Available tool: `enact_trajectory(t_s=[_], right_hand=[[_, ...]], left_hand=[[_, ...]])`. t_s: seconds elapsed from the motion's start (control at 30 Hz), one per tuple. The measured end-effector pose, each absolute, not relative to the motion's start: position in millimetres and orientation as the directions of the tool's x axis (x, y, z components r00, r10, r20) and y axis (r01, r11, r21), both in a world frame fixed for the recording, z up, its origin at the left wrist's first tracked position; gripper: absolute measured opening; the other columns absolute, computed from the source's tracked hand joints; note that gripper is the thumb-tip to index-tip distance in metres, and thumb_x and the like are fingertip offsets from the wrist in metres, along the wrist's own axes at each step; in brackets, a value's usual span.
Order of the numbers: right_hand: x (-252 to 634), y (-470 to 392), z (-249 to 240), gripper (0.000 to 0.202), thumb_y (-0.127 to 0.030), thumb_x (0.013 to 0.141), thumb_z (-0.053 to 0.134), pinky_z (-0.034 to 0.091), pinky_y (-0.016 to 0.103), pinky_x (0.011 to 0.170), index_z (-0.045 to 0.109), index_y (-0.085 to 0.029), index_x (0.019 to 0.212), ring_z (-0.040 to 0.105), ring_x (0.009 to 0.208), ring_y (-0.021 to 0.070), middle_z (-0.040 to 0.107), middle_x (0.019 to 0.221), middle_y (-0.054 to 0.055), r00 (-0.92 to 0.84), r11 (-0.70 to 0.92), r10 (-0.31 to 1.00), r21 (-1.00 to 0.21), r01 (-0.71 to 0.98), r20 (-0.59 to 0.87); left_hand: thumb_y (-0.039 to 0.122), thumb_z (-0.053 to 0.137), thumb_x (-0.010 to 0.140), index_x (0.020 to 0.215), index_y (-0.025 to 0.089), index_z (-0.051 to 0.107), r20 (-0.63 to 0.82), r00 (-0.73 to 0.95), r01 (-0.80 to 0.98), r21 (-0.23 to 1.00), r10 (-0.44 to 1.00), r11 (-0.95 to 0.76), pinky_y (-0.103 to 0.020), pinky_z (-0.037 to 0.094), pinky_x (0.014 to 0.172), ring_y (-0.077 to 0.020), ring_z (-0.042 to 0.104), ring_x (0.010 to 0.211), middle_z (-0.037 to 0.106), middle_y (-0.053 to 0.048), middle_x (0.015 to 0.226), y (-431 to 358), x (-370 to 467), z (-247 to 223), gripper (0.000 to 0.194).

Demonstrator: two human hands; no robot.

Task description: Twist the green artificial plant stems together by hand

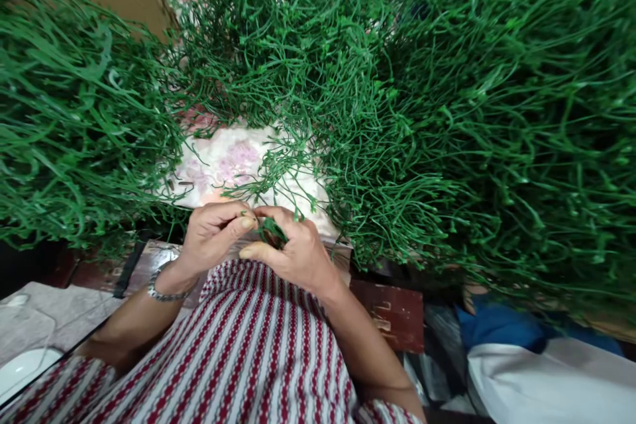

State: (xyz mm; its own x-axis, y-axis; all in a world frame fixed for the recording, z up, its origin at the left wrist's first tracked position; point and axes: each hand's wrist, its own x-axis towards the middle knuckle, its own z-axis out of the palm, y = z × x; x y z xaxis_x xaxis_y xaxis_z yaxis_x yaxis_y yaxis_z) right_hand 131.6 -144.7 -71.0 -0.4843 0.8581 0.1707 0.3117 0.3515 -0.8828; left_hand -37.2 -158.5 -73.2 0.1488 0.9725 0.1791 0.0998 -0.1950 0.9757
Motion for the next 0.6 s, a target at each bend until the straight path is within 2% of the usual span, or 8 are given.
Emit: enact_trajectory(t_s=[0.17,0.27,0.33,0.4,0.43,0.5,0.53,0.6], right_hand=[[126,-147,-76,0.005,-0.024,0.084,0.055,0.043,0.021,0.062,0.056,-0.019,0.083,0.055,0.064,0.0097,0.059,0.073,-0.001,-0.516,0.443,0.821,-0.843,0.304,0.246],[124,-149,-78,0.012,-0.024,0.085,0.052,0.040,0.021,0.057,0.053,-0.018,0.075,0.050,0.058,0.0088,0.054,0.064,-0.002,-0.529,0.458,0.799,-0.859,0.227,0.286],[122,-153,-81,0.016,-0.025,0.086,0.051,0.040,0.021,0.055,0.053,-0.017,0.072,0.048,0.055,0.0090,0.052,0.061,-0.002,-0.552,0.476,0.766,-0.869,0.140,0.330],[121,-158,-82,0.019,-0.025,0.086,0.050,0.040,0.022,0.054,0.055,-0.016,0.070,0.047,0.054,0.0094,0.052,0.058,-0.001,-0.598,0.512,0.704,-0.857,0.054,0.383],[121,-160,-81,0.020,-0.025,0.086,0.049,0.040,0.022,0.054,0.056,-0.016,0.070,0.047,0.054,0.0095,0.052,0.058,-0.001,-0.632,0.532,0.665,-0.846,0.027,0.398],[126,-162,-74,0.021,-0.026,0.087,0.049,0.041,0.022,0.055,0.060,-0.015,0.073,0.048,0.056,0.0098,0.053,0.059,0.000,-0.695,0.578,0.606,-0.814,0.050,0.388],[132,-162,-67,0.022,-0.028,0.088,0.050,0.042,0.022,0.057,0.062,-0.015,0.075,0.049,0.059,0.0101,0.054,0.062,0.001,-0.714,0.610,0.593,-0.786,0.098,0.371],[149,-162,-48,0.023,-0.035,0.086,0.053,0.045,0.024,0.066,0.065,-0.017,0.080,0.054,0.072,0.0123,0.059,0.078,0.005,-0.723,0.682,0.595,-0.695,0.226,0.350]], left_hand=[[0.028,0.053,0.084,0.062,0.015,0.056,0.180,0.039,0.060,0.982,0.983,-0.182,-0.022,0.035,0.052,-0.0092,0.044,0.054,0.049,0.001,0.056,-165,-28,-77,0.026],[0.027,0.054,0.083,0.062,0.015,0.057,0.192,-0.064,-0.030,0.981,0.979,-0.194,-0.023,0.036,0.052,-0.0098,0.046,0.056,0.051,0.001,0.058,-163,-26,-80,0.024],[0.023,0.057,0.081,0.062,0.016,0.057,0.216,-0.203,-0.096,0.966,0.955,-0.239,-0.023,0.035,0.051,-0.0091,0.044,0.054,0.050,0.001,0.058,-156,-31,-78,0.020],[0.019,0.059,0.077,0.061,0.018,0.055,0.303,-0.464,-0.132,0.906,0.832,-0.403,-0.022,0.034,0.048,-0.0074,0.040,0.048,0.046,0.004,0.055,-147,-39,-72,0.017],[0.019,0.059,0.077,0.063,0.019,0.056,0.331,-0.507,-0.129,0.884,0.796,-0.449,-0.022,0.034,0.048,-0.0070,0.038,0.047,0.046,0.004,0.055,-142,-43,-69,0.014],[0.022,0.062,0.074,0.064,0.017,0.060,0.348,-0.427,-0.028,0.917,0.835,-0.397,-0.023,0.036,0.051,-0.0098,0.046,0.054,0.052,0.002,0.059,-137,-45,-63,0.012],[0.026,0.063,0.074,0.064,0.017,0.061,0.318,-0.300,-0.006,0.942,0.899,-0.335,-0.024,0.036,0.051,-0.0110,0.048,0.057,0.054,0.000,0.060,-137,-45,-61,0.014],[0.027,0.063,0.075,0.065,0.016,0.063,0.222,-0.240,-0.008,0.973,0.945,-0.231,-0.022,0.036,0.050,-0.0100,0.047,0.056,0.055,0.001,0.058,-139,-42,-61,0.015]])
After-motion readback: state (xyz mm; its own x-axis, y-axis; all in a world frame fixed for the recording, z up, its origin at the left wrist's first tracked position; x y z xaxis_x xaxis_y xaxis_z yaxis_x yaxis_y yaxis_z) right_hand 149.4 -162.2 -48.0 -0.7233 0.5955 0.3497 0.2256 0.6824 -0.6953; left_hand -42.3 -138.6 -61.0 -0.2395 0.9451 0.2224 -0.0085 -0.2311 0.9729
